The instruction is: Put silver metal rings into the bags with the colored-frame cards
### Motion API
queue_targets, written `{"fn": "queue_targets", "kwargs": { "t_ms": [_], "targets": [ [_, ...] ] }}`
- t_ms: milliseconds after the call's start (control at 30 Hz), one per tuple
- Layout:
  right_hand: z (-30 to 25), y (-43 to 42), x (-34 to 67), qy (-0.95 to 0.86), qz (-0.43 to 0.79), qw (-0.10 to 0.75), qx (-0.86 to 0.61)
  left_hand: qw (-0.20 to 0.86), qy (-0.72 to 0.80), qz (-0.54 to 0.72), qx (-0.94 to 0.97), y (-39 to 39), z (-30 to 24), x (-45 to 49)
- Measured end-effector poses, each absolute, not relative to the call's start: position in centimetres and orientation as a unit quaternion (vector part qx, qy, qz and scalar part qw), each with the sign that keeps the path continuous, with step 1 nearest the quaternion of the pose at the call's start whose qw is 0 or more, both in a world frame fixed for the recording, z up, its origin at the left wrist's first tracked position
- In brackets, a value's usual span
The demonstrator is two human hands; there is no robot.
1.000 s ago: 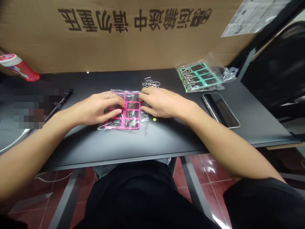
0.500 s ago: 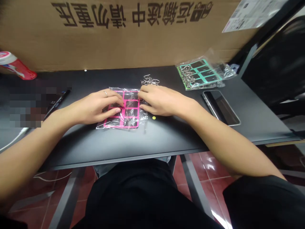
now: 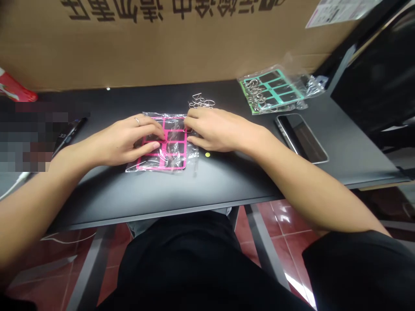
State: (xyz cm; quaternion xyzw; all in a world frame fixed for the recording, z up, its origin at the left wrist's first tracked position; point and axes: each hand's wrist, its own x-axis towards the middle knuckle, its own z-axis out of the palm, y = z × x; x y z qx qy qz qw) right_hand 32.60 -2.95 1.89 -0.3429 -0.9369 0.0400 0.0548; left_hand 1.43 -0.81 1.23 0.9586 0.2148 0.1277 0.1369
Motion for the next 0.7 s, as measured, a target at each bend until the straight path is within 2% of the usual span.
{"fn": "queue_targets", "kwargs": {
  "t_ms": [700],
  "targets": [
    [2.15,-3.40,32.44,-0.927,0.047,0.043,-0.368,0.142,0.219,0.124,0.957,-0.66,1.22,1.55]
  ]
}}
